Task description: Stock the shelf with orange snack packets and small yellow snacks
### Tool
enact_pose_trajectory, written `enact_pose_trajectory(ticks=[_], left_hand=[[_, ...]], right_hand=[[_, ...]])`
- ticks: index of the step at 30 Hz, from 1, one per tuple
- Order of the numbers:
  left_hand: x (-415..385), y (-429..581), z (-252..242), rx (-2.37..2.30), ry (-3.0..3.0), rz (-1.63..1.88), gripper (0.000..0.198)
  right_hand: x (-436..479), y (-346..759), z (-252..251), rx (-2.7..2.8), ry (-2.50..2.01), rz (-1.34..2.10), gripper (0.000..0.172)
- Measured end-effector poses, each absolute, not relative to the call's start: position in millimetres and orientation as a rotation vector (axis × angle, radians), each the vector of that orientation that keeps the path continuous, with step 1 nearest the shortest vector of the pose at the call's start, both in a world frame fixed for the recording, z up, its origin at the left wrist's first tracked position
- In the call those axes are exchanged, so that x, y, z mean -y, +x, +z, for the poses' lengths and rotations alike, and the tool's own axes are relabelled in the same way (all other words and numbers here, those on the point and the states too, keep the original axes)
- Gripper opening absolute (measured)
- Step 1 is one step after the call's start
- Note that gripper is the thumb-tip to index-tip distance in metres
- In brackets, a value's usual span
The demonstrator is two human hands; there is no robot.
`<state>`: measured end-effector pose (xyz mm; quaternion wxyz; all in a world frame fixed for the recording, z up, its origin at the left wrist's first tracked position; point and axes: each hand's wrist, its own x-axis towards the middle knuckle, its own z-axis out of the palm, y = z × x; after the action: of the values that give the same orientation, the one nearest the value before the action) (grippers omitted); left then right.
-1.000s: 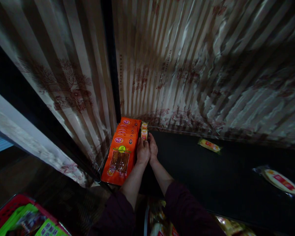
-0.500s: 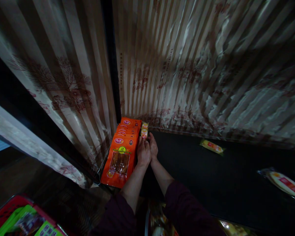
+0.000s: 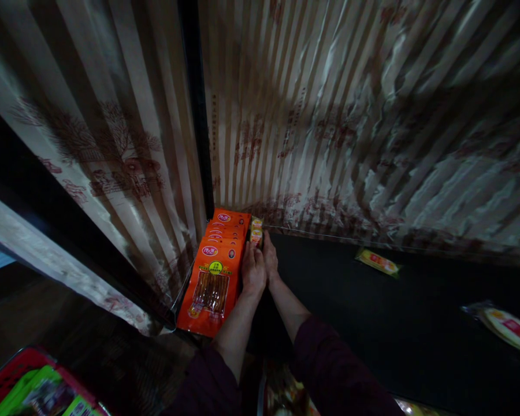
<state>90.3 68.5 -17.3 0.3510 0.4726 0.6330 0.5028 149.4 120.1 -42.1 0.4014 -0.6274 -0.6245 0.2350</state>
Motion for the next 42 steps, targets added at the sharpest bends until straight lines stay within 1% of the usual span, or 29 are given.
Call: enact_pose_trajectory(ticks=[4, 7, 15, 21, 28, 42], left_hand=[[-66, 88, -8, -1.624, 1.170, 1.278, 0.049], [-65, 86, -4, -1.606, 1.145, 1.258, 0.050], [-68, 88, -7, -1.648, 1.148, 1.281, 0.049], [-69, 90, -9, -1.643, 1.113, 1.324, 0.052], [-63, 87, -7, -1.598, 1.192, 1.338, 0.055], [-67, 88, -13, -1.578, 1.184, 1.336, 0.053]], right_hand=[[-122, 147, -29, 1.590, -1.614, 0.613, 0.067], [-123, 144, -24, 1.603, -1.597, 0.636, 0.063], [-130, 142, -34, 1.561, -1.546, 0.689, 0.062], [-132, 147, -38, 1.482, -1.492, 0.737, 0.072], [-145, 143, -31, 1.279, -1.536, 0.809, 0.064], [-167, 150, -32, 1.312, -1.461, 0.773, 0.063]])
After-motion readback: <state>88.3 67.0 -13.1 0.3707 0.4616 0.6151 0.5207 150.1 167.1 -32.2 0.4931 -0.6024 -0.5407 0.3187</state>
